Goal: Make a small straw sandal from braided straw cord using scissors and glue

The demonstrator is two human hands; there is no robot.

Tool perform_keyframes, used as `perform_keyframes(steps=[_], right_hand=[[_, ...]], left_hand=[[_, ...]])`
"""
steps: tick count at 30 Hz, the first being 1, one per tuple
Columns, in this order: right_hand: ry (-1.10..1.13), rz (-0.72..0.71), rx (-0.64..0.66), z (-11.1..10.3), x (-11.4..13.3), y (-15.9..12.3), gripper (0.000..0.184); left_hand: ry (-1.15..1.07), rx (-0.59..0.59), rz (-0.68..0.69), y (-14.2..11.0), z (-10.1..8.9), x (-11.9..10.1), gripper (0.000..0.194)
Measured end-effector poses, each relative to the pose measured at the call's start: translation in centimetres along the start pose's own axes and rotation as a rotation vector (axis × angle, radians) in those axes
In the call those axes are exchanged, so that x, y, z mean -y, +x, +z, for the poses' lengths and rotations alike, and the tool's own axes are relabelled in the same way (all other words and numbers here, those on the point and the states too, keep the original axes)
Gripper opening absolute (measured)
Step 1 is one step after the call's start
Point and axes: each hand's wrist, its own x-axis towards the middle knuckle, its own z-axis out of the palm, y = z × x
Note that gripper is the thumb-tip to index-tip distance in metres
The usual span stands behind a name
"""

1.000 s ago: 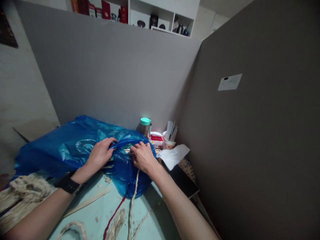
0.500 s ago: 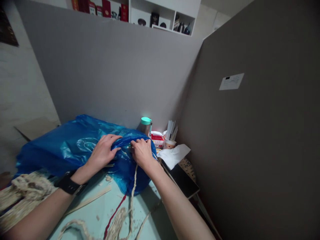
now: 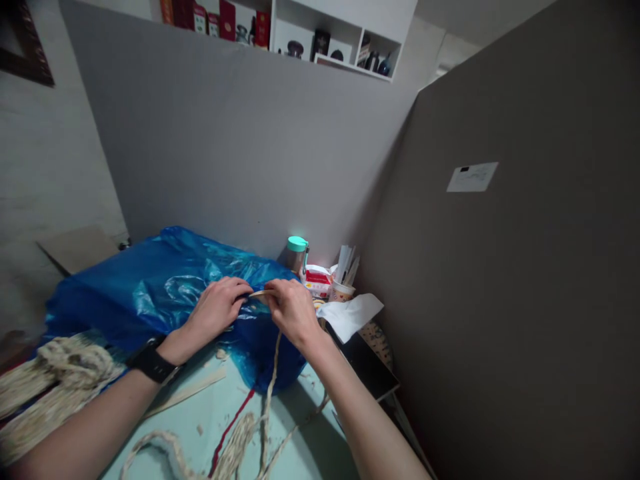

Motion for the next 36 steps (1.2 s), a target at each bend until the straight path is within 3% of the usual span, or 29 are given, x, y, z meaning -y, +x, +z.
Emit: perform_keyframes(steps=[8, 11, 14, 18, 21, 24, 27, 32, 36], right_hand=[[0.269, 0.263, -0.325, -6.1, -0.8, -4.1, 0.019], [0.360, 0.347, -0.311, -8.5, -1.0, -6.4, 0.024], [0.432, 0.396, -0.217, -9.8, -0.3, -8.9, 0.024], [0.478, 0.406, -0.098, -9.8, 1.5, -11.5, 0.022], [0.475, 0.376, -0.047, -9.1, 3.1, -12.8, 0.019], [0.448, 0.326, 0.008, -8.2, 5.1, -13.7, 0.017], [0.406, 0.273, 0.049, -7.7, 6.8, -14.8, 0.013], [0.379, 0.253, 0.043, -7.2, 6.4, -16.7, 0.012], [0.417, 0.284, 0.005, -6.2, 4.8, -18.1, 0.011]], left_hand=[[-0.020, 0.061, -0.007, -0.4, 1.0, 0.5, 0.030], [-0.088, 0.069, 0.018, -0.5, 0.8, 0.4, 0.030], [-0.199, 0.034, 0.025, -0.6, -1.1, -0.7, 0.021], [-0.405, -0.049, -0.006, -1.8, -5.4, -4.0, 0.026], [-0.566, 0.088, 0.017, -4.2, -7.5, -7.8, 0.029], [-0.636, 0.271, 0.004, -7.5, -7.3, -11.1, 0.030], [-0.641, 0.369, -0.030, -10.7, -6.2, -12.5, 0.013], [-0.643, 0.419, -0.133, -14.5, -5.5, -11.7, 0.025], [-0.614, 0.374, -0.215, -16.7, -4.9, -11.9, 0.031]])
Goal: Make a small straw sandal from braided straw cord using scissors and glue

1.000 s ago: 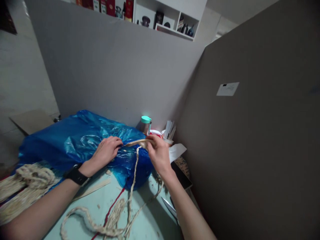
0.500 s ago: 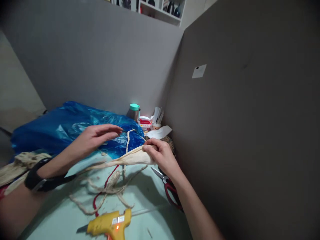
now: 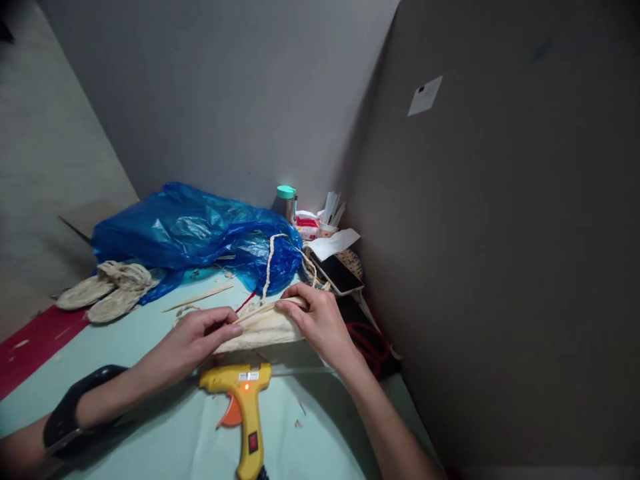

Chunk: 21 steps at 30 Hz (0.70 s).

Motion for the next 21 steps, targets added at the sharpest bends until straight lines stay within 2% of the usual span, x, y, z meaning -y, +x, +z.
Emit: perform_keyframes(steps=[6, 13, 17, 21], right_hand=[[0.058, 0.034, -0.115, 0.3, -1.5, -0.5, 0.014], [0.144, 0.023, -0.094, -0.1, -1.3, -0.5, 0.013], [0.244, 0.074, -0.120, -0.1, -1.1, -0.5, 0.019], [0.367, 0.134, -0.155, -0.4, -0.8, -0.3, 0.029]], left_hand=[[0.085, -0.100, -0.001, -1.3, 2.6, 0.6, 0.033], [0.154, -0.192, 0.063, -1.0, 2.2, 0.9, 0.026], [0.070, -0.141, 0.044, -1.2, 2.1, 0.8, 0.031], [-0.215, 0.044, -0.074, -2.0, 2.3, 0.7, 0.037]])
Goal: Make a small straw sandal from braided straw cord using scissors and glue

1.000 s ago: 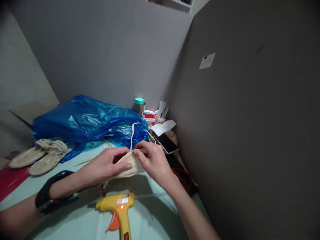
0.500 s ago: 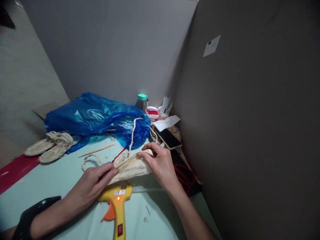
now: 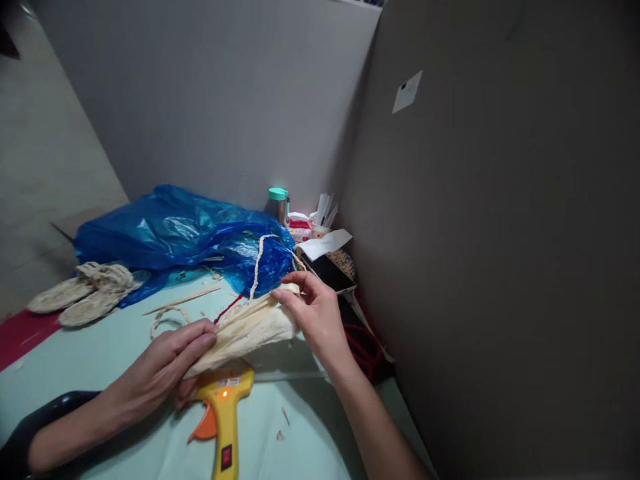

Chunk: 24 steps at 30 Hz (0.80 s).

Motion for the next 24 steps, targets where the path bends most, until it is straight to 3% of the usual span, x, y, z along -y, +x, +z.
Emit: perform_keyframes(steps=[4, 6, 9, 11, 14, 17, 20, 24], right_hand=[[0.056, 0.030, 0.096, 0.7, 0.5, -0.5, 0.028], [0.065, 0.045, 0.199, 1.8, 0.9, -1.1, 0.029], [0.104, 0.075, 0.326, 3.5, 1.8, -1.9, 0.033], [0.175, 0.113, 0.355, 4.4, 2.4, -2.1, 0.041], [0.287, 0.173, 0.335, 5.2, 2.6, -2.0, 0.052], [0.346, 0.211, 0.382, 5.8, 2.1, -1.8, 0.038], [0.401, 0.228, 0.436, 6.1, 1.5, -2.0, 0.027], [0.441, 0.200, 0.411, 6.2, 0.9, -2.5, 0.019]], left_hand=[[-0.188, 0.008, 0.099, -0.3, 0.6, -0.9, 0.014], [-0.326, -0.022, 0.051, -0.1, 0.9, -1.5, 0.033], [-0.503, -0.062, 0.046, 0.2, 1.1, -1.9, 0.028], [-0.583, -0.105, 0.067, 0.2, 0.8, -1.9, 0.023], [-0.651, -0.208, 0.034, 0.1, 0.2, -1.8, 0.031], [-0.711, -0.270, 0.005, 0.0, -0.1, -1.6, 0.036], [-0.777, -0.229, -0.001, 0.0, -0.3, -1.4, 0.033], [-0.859, -0.172, -0.024, 0.0, -0.1, -1.1, 0.028]])
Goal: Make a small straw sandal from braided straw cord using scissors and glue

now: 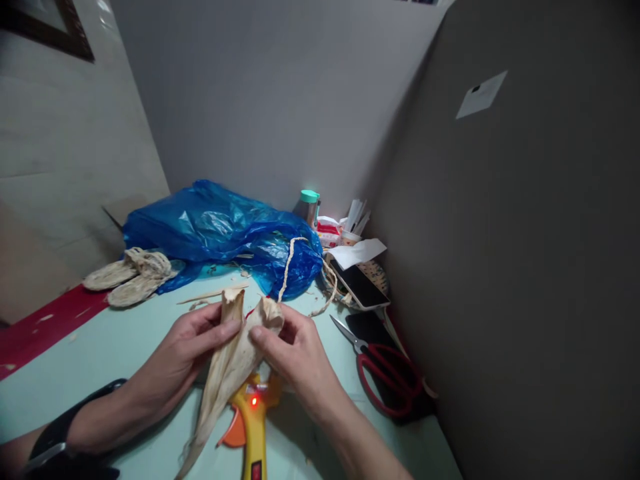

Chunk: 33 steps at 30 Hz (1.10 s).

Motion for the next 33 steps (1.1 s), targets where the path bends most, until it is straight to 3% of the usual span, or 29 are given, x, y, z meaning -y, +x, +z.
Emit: perform_keyframes(steps=[5, 8, 10, 15, 17, 18, 19, 22, 24, 26, 27, 29, 33], right_hand=[[-0.037, -0.060, -0.055, 0.2, -0.1, -0.4, 0.012], [-0.212, -0.211, -0.096, 0.8, 0.4, -1.0, 0.010], [-0.357, -0.336, -0.047, 1.7, 0.6, -1.9, 0.013], [-0.567, -0.644, 0.211, 4.4, -0.8, -5.0, 0.011], [-0.536, -0.600, 0.083, 4.9, -0.9, -6.6, 0.013], [-0.473, -0.547, -0.089, 5.0, -0.5, -7.5, 0.021], [-0.420, -0.439, -0.161, 4.8, 0.3, -8.4, 0.024], [-0.233, -0.495, -0.429, 3.3, 4.2, -10.7, 0.025], [-0.367, -0.564, -0.718, 1.5, 7.0, -11.2, 0.019], [-0.609, -0.645, -0.867, -0.8, 8.8, -10.7, 0.012], [-0.886, -0.628, -0.887, -2.2, 9.2, -10.0, 0.012], [-1.525, -0.429, -0.728, -5.0, 8.8, -8.2, 0.015], [-1.759, -0.231, -0.505, -9.8, 5.0, -5.1, 0.013]], left_hand=[[-0.069, -0.001, -0.051, 0.1, 0.4, 0.3, 0.023], [-0.148, -0.049, -0.081, 0.4, 0.1, 0.2, 0.012], [-0.188, -0.116, -0.048, 0.9, -0.5, 0.0, 0.004], [-0.240, -0.237, -0.037, 2.0, -2.0, -0.7, 0.014], [-0.263, -0.220, -0.030, 2.2, -2.3, -1.2, 0.017], [-0.275, -0.204, -0.021, 2.3, -2.6, -1.5, 0.019], [-0.285, -0.191, -0.010, 2.4, -2.9, -1.9, 0.022], [-0.313, -0.198, 0.036, 2.8, -4.2, -2.9, 0.029], [-0.326, -0.221, 0.050, 3.1, -5.2, -3.4, 0.029], [-0.329, -0.223, 0.034, 3.2, -5.8, -3.6, 0.027], [-0.327, -0.215, 0.018, 3.2, -5.8, -3.7, 0.025], [-0.317, -0.187, -0.023, 3.1, -5.5, -3.7, 0.021], [-0.278, -0.133, -0.095, 2.4, -4.3, -3.8, 0.024]])
